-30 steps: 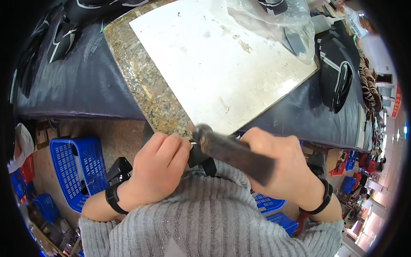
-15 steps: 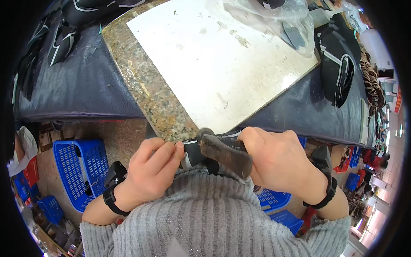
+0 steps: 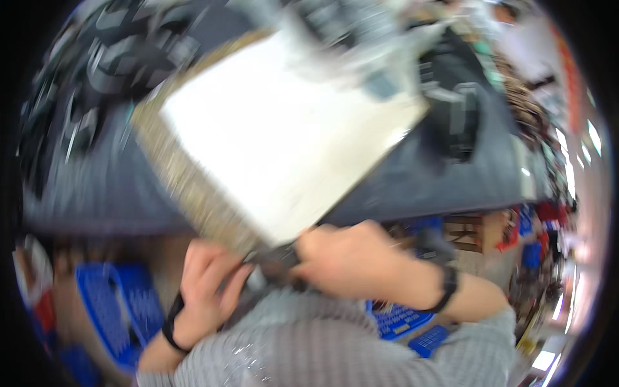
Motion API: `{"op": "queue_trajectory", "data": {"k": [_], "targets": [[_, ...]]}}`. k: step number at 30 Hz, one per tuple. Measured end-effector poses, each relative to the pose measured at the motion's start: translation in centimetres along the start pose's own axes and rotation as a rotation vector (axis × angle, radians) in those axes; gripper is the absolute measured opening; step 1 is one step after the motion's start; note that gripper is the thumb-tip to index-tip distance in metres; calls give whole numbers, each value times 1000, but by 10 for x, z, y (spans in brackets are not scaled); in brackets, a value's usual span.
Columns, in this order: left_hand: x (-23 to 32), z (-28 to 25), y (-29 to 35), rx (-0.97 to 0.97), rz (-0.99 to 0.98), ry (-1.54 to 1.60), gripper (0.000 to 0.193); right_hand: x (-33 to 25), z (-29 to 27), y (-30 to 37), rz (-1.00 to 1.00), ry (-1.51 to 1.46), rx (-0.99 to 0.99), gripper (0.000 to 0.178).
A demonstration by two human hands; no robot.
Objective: Assembling and hammering shoe upper components at a manufacturing workbench.
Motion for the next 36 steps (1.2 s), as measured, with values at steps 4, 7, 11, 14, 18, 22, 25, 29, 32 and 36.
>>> {"op": "queue_trajectory", "data": {"k": [4,7,11,14,18,22,25,29,32,36], "targets": [[9,-12,37,90,163,-316,21,-8,16,-10,-161,-169,-15,37],[-1,2,37,104,326,-260,18,4,40,-7,-88,-197,76,35],[15,4,35,6,287,-266,14,-5,33,14,-80,-117,125,37],[22,0,29,68,267,-302,12,-4,25,12,-246,-93,248,35],[26,3,6,0,179,-377,10,-8,2,6,-187,-121,281,36],[25,5,2,55,121,-367,11,-2,5,3,-163,-155,194,36],[26,1,-2,23,64,-271,12,-2,2,2,-116,-134,125,36],[24,-5,10,-6,85,-258,15,-5,8,-4,-166,-162,93,36],[5,10,27,93,209,-342,18,-2,4,-2,-190,-158,113,36],[12,12,8,-18,313,-294,36,6,-10,1,-40,23,-32,31]]}}
Point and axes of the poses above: each hand's wrist, its own y-axis away from the middle knuckle, its own z-axis out of the palm, x = y × z, the point moved 4 cm from there along -y, towards the middle knuckle, and after that the axes turned 3 degrees about -y, right-handed, at the moved point
